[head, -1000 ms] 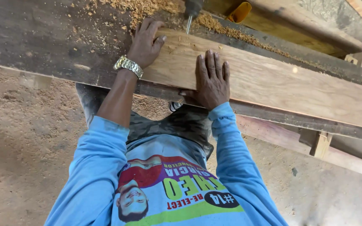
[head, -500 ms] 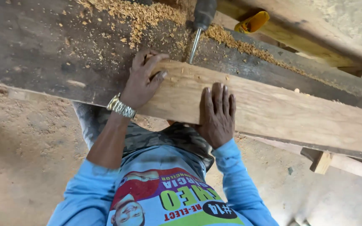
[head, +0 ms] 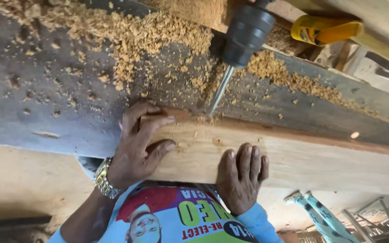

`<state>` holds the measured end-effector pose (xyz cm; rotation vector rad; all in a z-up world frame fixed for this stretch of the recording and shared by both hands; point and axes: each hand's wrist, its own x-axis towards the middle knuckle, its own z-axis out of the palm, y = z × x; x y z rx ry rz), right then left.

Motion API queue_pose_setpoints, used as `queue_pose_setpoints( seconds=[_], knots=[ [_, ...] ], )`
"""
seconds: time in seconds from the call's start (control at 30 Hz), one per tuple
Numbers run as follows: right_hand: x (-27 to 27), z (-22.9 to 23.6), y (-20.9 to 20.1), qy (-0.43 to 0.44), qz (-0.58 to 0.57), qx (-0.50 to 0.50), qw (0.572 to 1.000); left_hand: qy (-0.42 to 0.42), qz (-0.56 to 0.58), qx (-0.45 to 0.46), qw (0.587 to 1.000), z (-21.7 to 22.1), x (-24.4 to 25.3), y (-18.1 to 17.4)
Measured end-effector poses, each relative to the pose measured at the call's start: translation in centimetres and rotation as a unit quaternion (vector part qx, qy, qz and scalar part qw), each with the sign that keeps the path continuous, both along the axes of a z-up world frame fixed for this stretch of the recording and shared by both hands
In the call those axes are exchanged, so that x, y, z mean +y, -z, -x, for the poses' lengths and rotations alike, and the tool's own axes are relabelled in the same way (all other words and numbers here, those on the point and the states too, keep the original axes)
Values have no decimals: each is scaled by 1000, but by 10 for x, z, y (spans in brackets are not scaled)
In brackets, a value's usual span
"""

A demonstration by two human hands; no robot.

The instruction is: The recorder is using a drill press to bore several holes into a long piece of timber.

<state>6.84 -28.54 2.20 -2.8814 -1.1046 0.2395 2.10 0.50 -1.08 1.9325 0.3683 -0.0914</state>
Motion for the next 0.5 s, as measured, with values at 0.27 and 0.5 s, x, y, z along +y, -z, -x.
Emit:
queue_pose_setpoints(
  seconds=[0.27,0.5],
  knots=[
    [-14,-5,8,-23,-1,-2,1000,-19,52,0,998,-8,1,6],
    [-11,-11,6,-25,-14,0,1000,-18,54,13,998,-10,0,5]
  ],
)
